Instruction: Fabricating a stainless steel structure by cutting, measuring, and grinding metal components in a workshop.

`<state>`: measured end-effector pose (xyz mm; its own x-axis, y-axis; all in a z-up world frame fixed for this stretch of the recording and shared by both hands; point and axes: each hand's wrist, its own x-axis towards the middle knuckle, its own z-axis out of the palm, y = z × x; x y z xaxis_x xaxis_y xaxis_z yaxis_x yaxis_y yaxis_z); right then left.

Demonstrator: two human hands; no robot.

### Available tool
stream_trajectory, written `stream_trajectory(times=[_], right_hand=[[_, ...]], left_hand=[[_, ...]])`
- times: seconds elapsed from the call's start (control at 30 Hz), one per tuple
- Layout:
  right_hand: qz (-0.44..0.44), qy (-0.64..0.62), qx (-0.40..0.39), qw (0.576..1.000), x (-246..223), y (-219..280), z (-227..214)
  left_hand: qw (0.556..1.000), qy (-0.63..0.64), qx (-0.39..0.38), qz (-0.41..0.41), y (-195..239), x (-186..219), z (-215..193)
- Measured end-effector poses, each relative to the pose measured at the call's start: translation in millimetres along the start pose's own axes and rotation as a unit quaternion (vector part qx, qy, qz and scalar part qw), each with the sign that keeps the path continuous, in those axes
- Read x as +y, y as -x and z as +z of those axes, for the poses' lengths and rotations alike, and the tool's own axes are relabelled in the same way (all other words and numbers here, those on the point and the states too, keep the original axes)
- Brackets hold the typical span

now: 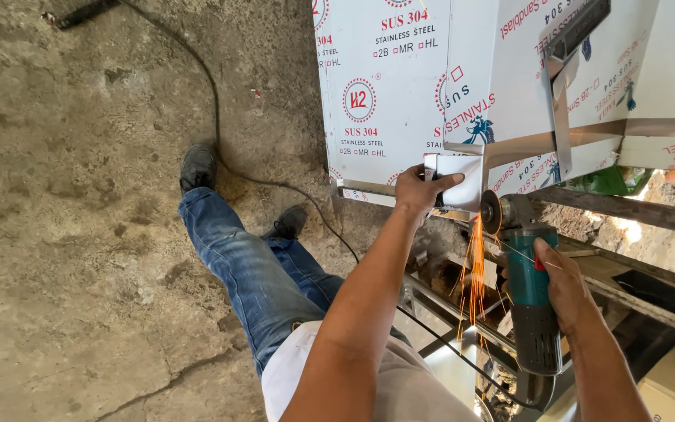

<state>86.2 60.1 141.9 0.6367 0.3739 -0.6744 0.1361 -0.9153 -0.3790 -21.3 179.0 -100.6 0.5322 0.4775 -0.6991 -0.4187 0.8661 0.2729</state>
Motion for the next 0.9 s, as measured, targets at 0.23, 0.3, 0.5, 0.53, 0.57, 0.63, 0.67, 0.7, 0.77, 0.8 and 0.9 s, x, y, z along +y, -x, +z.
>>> stream_trajectory(times=[0.23, 0.3, 0.5, 0.53, 0.57, 0.63, 0.67, 0.7, 0.77, 0.8, 0.9], right_hand=[[0.000, -0.009, -0.013, 1.000, 15.6, -8.7, -8.5], [-0.005, -0.003, -0.009, 1.000, 1.7, -1.0, 1.1], [0.015, 0.017, 0.010, 1.000, 0.0, -2.9, 1.2], [0.021, 0.037, 0.016, 0.999, -3.1, -1.6, 2.0], [0.009, 0.035, 0.025, 0.999, 0.3, -4.8, 1.1], [0.030, 0.015, 0.013, 0.999, 7.0, -11.9, -0.1], [0.021, 0.013, 0.020, 0.999, 2.3, -13.5, 0.0], [0.025, 0.027, 0.018, 0.999, 0.6, -12.6, 0.2], [0.032, 0.043, 0.018, 0.998, -6.1, -10.4, 1.0], [0.036, 0.045, 0.027, 0.998, -11.7, -9.1, 1.8], [0.019, 0.038, 0.011, 0.999, -4.0, -13.2, 0.5]], left_hand=[[1.000, -0.008, 0.006, 0.006, -8.4, -10.2, -2.0], [1.000, -0.014, 0.006, 0.013, -6.6, -7.8, -3.1], [0.999, -0.024, -0.003, 0.027, -9.3, -13.0, -6.5], [0.999, -0.034, -0.002, 0.033, -12.1, -15.1, -7.0], [0.998, -0.033, -0.013, 0.042, -6.5, -8.7, -5.6], [0.999, -0.052, 0.011, -0.009, 5.5, 2.4, -5.8], [0.999, -0.052, 0.002, -0.002, 3.4, 8.4, -2.9], [0.999, -0.046, 0.006, -0.009, 5.3, 9.7, -2.8], [0.999, -0.040, 0.009, -0.020, 3.8, 8.2, -2.2], [0.999, -0.033, 0.000, -0.005, 0.6, 5.8, -1.5], [0.999, -0.037, 0.007, -0.005, 5.7, 5.5, -6.5]])
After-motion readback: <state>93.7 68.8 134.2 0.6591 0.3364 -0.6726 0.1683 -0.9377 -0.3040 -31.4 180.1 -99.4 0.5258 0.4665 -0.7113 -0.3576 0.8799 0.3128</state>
